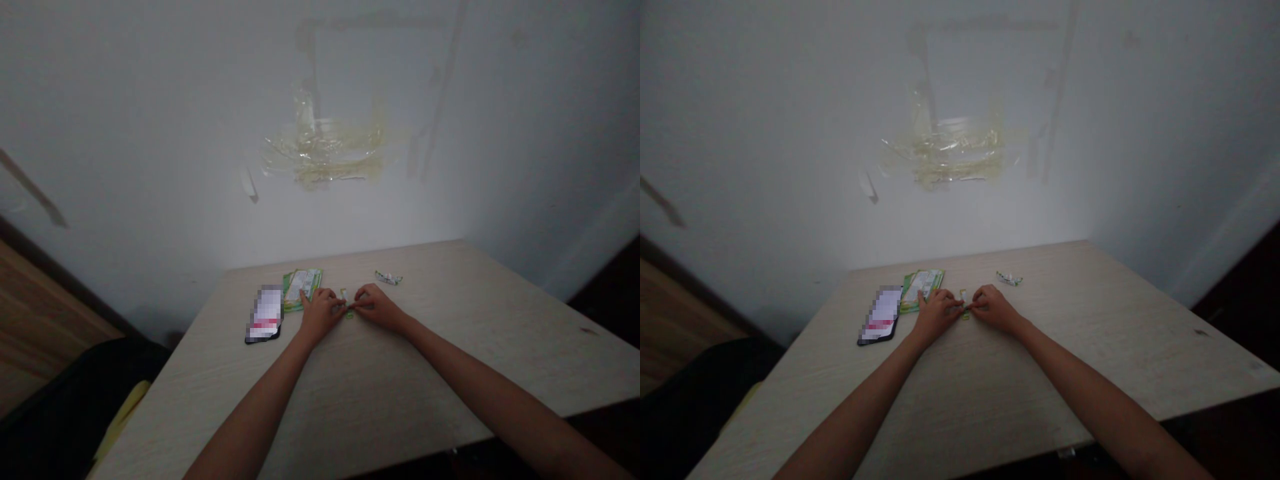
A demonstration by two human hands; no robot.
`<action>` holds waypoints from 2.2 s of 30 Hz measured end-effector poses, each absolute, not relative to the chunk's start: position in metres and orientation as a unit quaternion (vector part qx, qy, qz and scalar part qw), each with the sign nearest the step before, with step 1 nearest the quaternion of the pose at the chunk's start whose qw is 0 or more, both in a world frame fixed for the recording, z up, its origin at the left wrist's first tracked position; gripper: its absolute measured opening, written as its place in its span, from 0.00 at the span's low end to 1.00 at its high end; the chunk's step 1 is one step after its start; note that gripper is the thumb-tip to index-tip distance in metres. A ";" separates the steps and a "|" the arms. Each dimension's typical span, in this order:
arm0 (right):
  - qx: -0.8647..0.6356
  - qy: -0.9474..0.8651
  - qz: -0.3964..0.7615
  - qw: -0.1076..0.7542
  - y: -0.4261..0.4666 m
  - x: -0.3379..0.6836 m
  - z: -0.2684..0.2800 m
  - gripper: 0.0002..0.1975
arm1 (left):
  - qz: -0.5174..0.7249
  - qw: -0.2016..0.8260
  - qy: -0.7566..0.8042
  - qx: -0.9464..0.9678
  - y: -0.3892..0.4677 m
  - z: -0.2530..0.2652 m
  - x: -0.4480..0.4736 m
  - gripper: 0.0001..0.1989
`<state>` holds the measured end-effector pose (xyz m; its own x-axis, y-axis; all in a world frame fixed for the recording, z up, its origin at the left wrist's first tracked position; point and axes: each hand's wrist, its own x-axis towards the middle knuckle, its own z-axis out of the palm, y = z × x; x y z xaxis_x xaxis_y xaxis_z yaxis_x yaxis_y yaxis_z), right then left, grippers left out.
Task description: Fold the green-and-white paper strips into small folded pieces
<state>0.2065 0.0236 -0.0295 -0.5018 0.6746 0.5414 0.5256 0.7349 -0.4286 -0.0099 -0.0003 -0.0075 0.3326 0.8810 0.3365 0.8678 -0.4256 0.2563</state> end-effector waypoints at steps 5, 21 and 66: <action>-0.354 -0.861 0.080 0.357 0.026 0.205 -0.033 0.07 | 0.216 0.020 0.549 0.807 -0.002 -0.007 -0.009 0.11; -0.474 -0.837 0.004 0.274 0.035 0.194 -0.025 0.09 | 0.206 0.007 0.574 0.792 -0.003 -0.007 -0.007 0.10; -0.461 -0.810 0.082 0.353 0.059 0.194 -0.037 0.08 | 0.211 0.016 0.569 0.795 -0.006 -0.008 -0.008 0.11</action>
<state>0.1938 0.0589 -0.0372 -0.3250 0.8047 0.4969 0.6891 0.5613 -0.4583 -0.0077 -0.0058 -0.0077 0.2635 0.9109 0.3174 0.8976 -0.3521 0.2652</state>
